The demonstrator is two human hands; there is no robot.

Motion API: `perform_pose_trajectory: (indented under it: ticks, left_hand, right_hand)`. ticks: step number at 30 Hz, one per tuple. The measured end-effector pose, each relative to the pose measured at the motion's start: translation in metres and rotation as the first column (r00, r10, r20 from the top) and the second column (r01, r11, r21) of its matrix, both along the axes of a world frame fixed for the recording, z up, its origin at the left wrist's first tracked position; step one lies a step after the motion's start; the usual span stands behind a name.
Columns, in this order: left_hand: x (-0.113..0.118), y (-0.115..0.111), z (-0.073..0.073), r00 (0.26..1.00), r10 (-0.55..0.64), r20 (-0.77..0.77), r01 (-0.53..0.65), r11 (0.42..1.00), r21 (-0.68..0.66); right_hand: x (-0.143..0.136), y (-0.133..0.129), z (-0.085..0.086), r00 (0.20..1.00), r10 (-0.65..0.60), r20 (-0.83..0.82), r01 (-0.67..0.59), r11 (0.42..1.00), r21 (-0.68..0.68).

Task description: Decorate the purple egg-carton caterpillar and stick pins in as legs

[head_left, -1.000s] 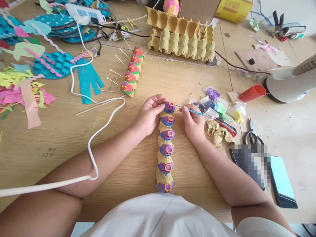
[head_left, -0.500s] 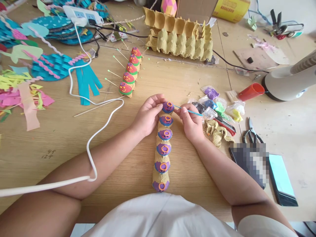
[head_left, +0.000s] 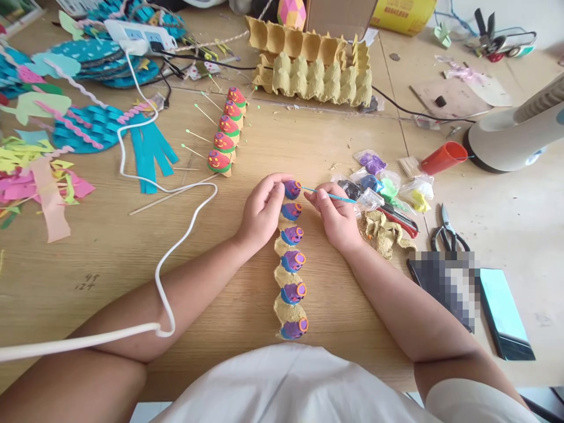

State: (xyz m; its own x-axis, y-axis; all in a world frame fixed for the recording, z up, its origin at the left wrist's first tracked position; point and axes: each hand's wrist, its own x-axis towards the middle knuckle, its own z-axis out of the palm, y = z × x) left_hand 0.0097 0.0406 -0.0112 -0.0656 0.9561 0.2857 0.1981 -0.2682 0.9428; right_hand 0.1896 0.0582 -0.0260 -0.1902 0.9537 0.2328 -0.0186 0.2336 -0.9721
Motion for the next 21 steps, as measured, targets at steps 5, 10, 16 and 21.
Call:
perform_pose_trajectory:
  ticks: [5, 10, 16, 21]
  left_hand:
    - [-0.002, -0.004, 0.002, 0.993, 0.078, -0.091, -0.075, 0.997, 0.034]
    - [-0.004, -0.005, 0.000, 0.992, 0.108, -0.064, -0.108, 0.994, 0.003]
    - [0.001, -0.004, -0.006, 0.985, 0.131, 0.111, -0.123, 0.989, -0.081]
    - [0.008, -0.005, -0.013, 0.944, 0.091, 0.318, -0.035, 0.984, -0.177]
  right_hand:
    - [0.000, 0.000, -0.001, 1.000, -0.024, -0.015, 0.024, 1.000, -0.010]
    - [-0.001, 0.000, -0.001, 0.998, -0.057, -0.010, 0.057, 0.998, -0.035]
    - [0.000, -0.001, 0.000, 1.000, 0.002, -0.004, -0.002, 1.000, -0.023]
    - [-0.001, -0.003, 0.004, 0.998, 0.063, 0.008, -0.063, 0.998, 0.007]
